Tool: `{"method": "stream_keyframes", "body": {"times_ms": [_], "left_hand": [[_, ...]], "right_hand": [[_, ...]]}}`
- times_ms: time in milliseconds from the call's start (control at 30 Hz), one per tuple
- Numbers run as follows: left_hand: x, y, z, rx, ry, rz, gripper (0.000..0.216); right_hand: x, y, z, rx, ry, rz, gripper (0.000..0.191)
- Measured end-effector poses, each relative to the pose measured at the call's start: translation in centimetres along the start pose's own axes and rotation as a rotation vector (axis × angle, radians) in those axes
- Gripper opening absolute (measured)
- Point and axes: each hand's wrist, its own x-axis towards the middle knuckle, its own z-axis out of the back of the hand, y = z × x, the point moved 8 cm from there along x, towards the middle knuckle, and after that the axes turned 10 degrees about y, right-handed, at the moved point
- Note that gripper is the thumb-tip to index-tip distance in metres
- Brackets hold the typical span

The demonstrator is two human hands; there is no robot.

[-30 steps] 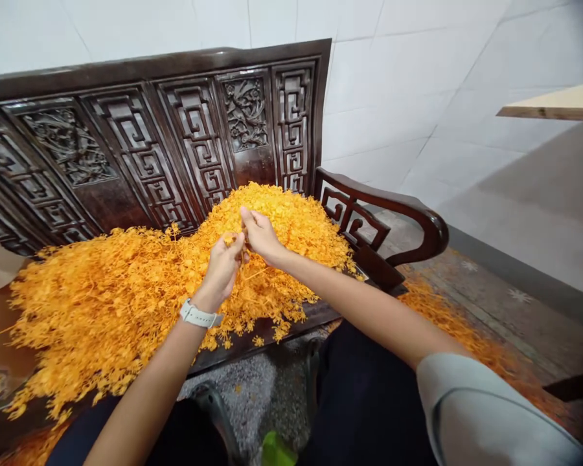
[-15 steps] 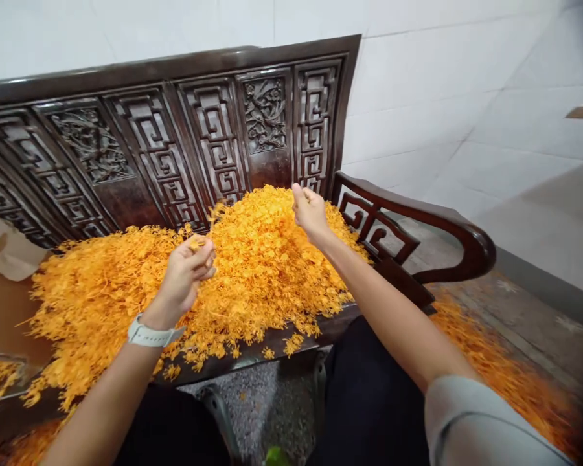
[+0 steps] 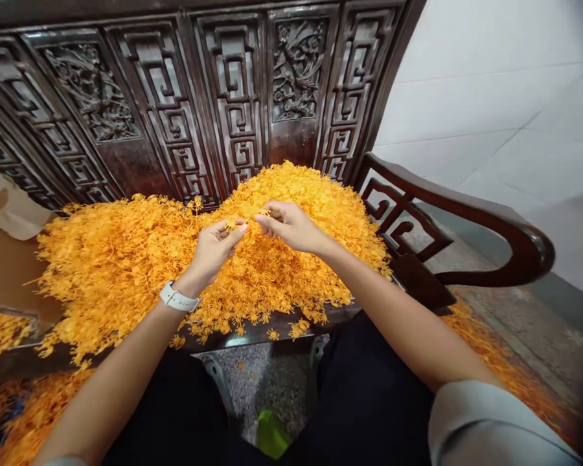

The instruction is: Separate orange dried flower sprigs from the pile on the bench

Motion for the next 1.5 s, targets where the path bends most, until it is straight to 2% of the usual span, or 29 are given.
{"method": "stream_keyframes", "body": {"times_ms": [200, 300, 400, 500, 567, 633, 700, 767, 833, 900, 933, 1067, 1133, 1233, 1300, 1400, 1467, 1500], "left_hand": [[-0.1, 0.8, -0.1, -0.134, -0.017, 0.001, 0.038], [-0.1, 1.2, 0.4, -0.231, -0.033, 0.006, 0.03], [0.6, 1.6, 2.4, -0.204, -0.113, -0.003, 0.028], [1.3, 2.2, 5.9, -0.166, -0.26, 0.025, 0.029], [1.6, 2.6, 7.4, -0.145, -0.26, 0.068, 0.029], [1.6, 2.4, 7.4, -0.095, -0.195, 0.086, 0.03], [1.3, 2.0, 6.4, -0.023, -0.121, 0.08, 0.03], [0.8, 1.5, 4.7, 0.072, -0.054, 0.078, 0.032], [0.3, 1.3, 2.6, 0.21, 0.024, 0.088, 0.035], [-0.1, 1.0, 0.6, 0.362, 0.116, 0.062, 0.035], [-0.2, 0.9, -0.4, 0.429, 0.168, 0.029, 0.036], [-0.8, 0.9, -2.8, 0.573, 0.291, -0.094, 0.042], [-1.0, 1.0, -3.4, 0.617, 0.325, -0.122, 0.039], [-1.4, 0.2, -4.2, 0.631, 0.388, -0.21, 0.035], [-1.6, -0.5, -4.5, 0.583, 0.407, -0.248, 0.044], [-1.8, -1.2, -4.8, 0.489, 0.418, -0.243, 0.051], [-2.1, -1.3, -4.8, 0.463, 0.428, -0.249, 0.053], [-2.2, -1.3, -4.7, 0.473, 0.432, -0.252, 0.054]], "right_hand": [[-0.2, 0.9, -2.7, -0.268, 0.09, 0.028, 0.056], [-0.6, 1.2, -3.4, -0.305, 0.116, 0.023, 0.055], [-1.6, 3.1, -5.7, -0.301, 0.222, 0.055, 0.054], [-3.6, 7.1, -8.9, -0.292, 0.422, 0.166, 0.051], [-4.6, 9.3, -9.6, -0.292, 0.496, 0.23, 0.048], [-4.3, 9.4, -7.5, -0.263, 0.396, 0.21, 0.046], [-3.1, 7.1, -3.0, -0.279, 0.13, 0.076, 0.038], [-2.6, 4.0, 1.9, -0.431, -0.151, -0.092, 0.032], [-2.5, 2.5, 4.8, -0.65, -0.308, -0.158, 0.047], [-2.5, 2.6, 5.0, -0.761, -0.338, -0.091, 0.046], [-2.5, 3.0, 4.1, -0.764, -0.298, -0.025, 0.041], [-2.4, 4.9, -2.0, -0.72, 0.067, 0.246, 0.024], [-2.5, 5.2, -3.2, -0.719, 0.137, 0.315, 0.02], [-2.5, 5.1, -1.8, -0.627, 0.01, 0.381, 0.03], [-2.4, 4.9, -0.4, -0.553, -0.101, 0.403, 0.038], [-1.7, 4.2, 1.0, -0.475, -0.184, 0.358, 0.048], [-1.5, 4.0, 3.4, -0.379, -0.298, 0.292, 0.05], [-1.9, 4.0, 5.4, -0.295, -0.406, 0.261, 0.051]]}}
